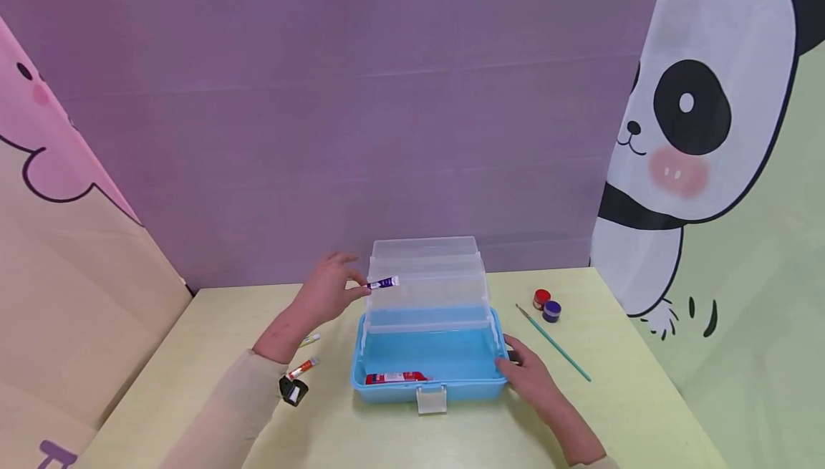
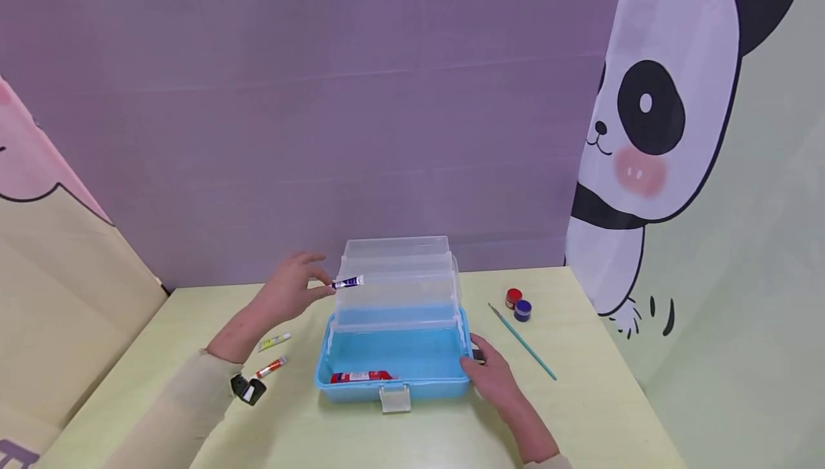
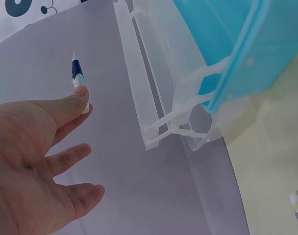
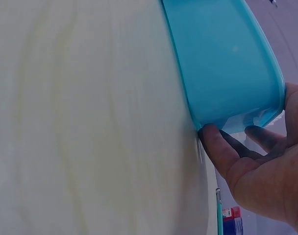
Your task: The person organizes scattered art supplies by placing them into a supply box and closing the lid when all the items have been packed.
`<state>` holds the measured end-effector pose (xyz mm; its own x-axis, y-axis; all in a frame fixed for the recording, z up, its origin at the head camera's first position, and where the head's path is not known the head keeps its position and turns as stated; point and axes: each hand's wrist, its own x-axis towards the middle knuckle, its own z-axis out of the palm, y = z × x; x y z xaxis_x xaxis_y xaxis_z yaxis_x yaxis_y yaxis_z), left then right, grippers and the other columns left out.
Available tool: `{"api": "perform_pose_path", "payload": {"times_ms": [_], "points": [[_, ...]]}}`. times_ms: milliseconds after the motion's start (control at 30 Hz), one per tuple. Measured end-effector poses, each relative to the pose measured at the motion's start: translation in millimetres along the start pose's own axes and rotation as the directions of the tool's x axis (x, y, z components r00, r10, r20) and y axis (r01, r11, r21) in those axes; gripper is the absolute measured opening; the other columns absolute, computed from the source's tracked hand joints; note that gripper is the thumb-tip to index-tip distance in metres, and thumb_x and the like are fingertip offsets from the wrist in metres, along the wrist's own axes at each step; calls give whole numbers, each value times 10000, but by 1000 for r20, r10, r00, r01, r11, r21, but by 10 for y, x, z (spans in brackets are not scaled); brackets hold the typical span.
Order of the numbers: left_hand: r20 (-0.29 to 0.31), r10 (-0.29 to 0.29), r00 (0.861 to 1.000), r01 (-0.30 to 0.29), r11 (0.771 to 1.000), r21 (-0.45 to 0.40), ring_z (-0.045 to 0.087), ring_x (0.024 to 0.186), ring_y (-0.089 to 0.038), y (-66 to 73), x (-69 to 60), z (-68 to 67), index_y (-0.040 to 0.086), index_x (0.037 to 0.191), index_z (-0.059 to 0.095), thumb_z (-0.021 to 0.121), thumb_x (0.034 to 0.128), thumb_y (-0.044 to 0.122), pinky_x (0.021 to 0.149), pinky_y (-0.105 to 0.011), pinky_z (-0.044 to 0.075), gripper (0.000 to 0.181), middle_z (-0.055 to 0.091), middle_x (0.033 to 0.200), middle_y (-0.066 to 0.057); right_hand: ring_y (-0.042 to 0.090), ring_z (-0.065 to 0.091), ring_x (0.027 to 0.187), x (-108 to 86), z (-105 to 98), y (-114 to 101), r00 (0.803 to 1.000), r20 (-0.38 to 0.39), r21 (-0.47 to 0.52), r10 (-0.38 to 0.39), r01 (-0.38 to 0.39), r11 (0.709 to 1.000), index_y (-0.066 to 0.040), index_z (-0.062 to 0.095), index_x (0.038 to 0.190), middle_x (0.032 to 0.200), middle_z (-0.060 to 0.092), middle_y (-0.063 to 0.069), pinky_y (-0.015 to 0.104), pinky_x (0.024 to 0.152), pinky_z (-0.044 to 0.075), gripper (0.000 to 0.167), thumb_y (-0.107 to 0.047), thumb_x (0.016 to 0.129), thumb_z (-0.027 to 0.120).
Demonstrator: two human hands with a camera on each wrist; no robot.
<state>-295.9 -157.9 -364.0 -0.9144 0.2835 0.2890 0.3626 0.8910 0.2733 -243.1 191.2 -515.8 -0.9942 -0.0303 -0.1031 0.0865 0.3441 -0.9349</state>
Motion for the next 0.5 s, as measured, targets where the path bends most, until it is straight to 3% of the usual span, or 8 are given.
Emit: {"api": "perform_pose_path", "payload": {"times_ms": [233, 500], "points": [[2, -17, 1000, 17, 999, -31, 355, 1330, -394, 39, 25, 116, 155, 884, 780, 773, 848, 248, 1059, -593, 318, 100, 511, 1382, -145, 330, 563, 1057, -16, -9, -5, 1000, 0, -7, -9, 9, 1000, -45, 428, 1445, 1242, 563, 216, 434, 827, 548, 549, -197, 945, 598], [10, -45, 999, 45, 996, -74, 326, 1350, -393, 58, 32, 160, 156, 891, 777, 756, 865, 237, 1060, -607, 303, 89, 490, 1402, -141, 323, 567, 1046, -29, -6, -16, 1000, -5, -9, -14, 14, 1000, -39, 436, 1439, 1233, 570, 217, 432, 825, 546, 537, -187, 948, 595]]}}
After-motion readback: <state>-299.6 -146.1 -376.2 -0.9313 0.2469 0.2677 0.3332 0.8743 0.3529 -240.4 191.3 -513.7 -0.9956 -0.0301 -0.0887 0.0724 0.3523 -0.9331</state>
